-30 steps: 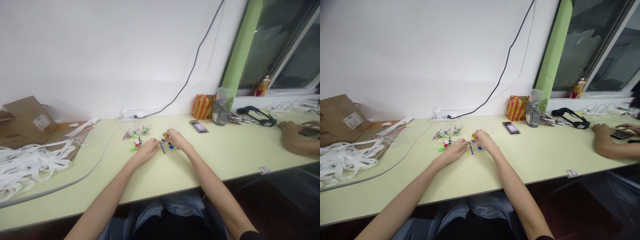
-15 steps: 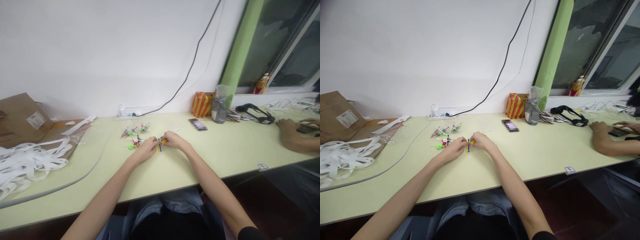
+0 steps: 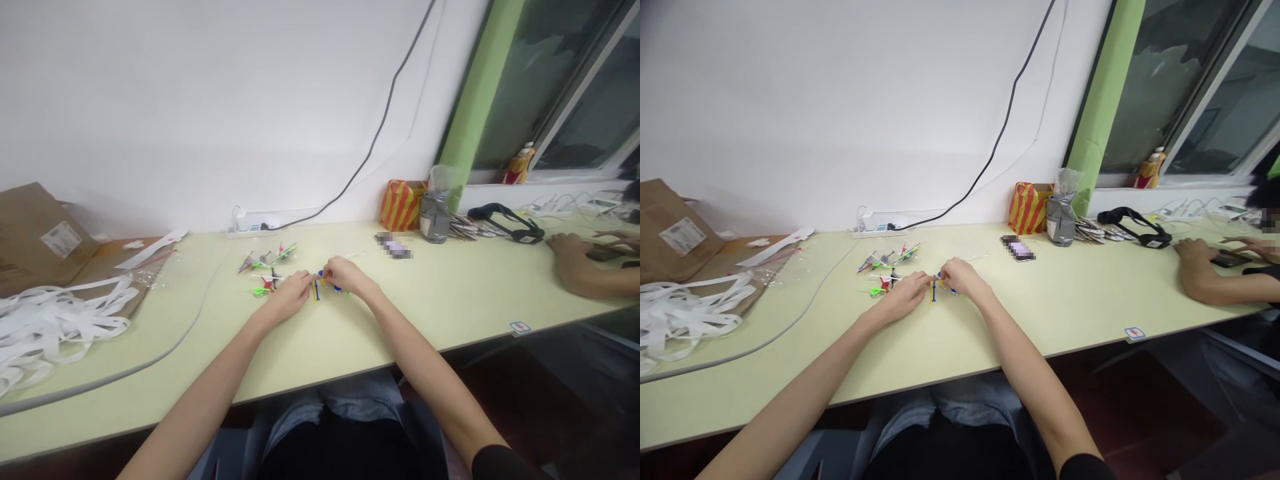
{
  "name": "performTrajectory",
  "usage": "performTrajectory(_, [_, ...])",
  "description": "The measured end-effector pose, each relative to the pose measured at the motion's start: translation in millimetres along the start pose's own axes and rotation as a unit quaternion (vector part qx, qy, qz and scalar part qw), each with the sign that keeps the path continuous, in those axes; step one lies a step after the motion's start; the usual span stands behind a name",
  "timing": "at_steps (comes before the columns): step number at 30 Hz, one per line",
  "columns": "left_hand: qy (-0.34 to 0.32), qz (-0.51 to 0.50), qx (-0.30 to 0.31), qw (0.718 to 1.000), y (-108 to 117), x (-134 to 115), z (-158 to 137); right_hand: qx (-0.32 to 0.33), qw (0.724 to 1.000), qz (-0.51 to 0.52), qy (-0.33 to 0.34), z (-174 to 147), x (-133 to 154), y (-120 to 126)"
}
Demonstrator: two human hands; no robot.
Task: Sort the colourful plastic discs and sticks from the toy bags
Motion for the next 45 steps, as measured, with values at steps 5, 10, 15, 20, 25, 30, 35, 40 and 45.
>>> performTrajectory(5, [-0.001,-0.02,-0.013,1.0,2.6,-2.1,-0.7,-0.008,1.0,-0.018,0.005,1.8,0.7,-1.7])
performTrajectory(10, [0.021,-0.045,-0.012,0.999,2.2,1.5,-1.6,-0.019,1.0,-0.014,0.009,2.4,0.7,-0.7])
performTrajectory(15, [0.042,-0.053,-0.009,0.998,2.8,6.2,-2.4,-0.022,0.999,-0.019,0.015,3.1,2.4,0.8])
performTrajectory(20, [0.065,-0.05,-0.011,0.997,7.7,7.5,-4.1,-0.037,0.999,-0.019,0.01,2.1,3.0,6.3])
performTrajectory(25, [0.061,-0.084,-0.009,0.995,9.2,3.0,-4.9,-0.098,0.994,-0.025,-0.035,-2.3,-2.8,20.3])
performTrajectory(30, [0.05,-0.111,-0.011,0.993,9.5,0.4,-5.0,-0.115,0.992,-0.019,-0.052,-3.7,-5.7,23.8])
performTrajectory(35, [0.051,-0.096,-0.008,0.994,6.6,1.5,-6.0,-0.116,0.992,-0.005,-0.053,-3.6,-7.1,23.6])
performTrajectory(40, [0.084,-0.033,-0.057,0.994,17.9,16.2,-5.5,-0.121,0.991,0.008,-0.051,-4.5,-6.3,24.7])
performTrajectory(45, [0.173,0.02,-0.16,0.972,68.3,61.4,-16.8,-0.114,0.991,0.012,-0.062,-5.9,-5.0,23.5])
Point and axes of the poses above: each hand's wrist, its own z-axis towards the middle knuckle, its own y-axis out of the back of the hand, x = y × z, the point moved 9 cm from there along z, towards the middle knuckle, and after that the axes turned 1 degree about y, right-handed, at the moved point
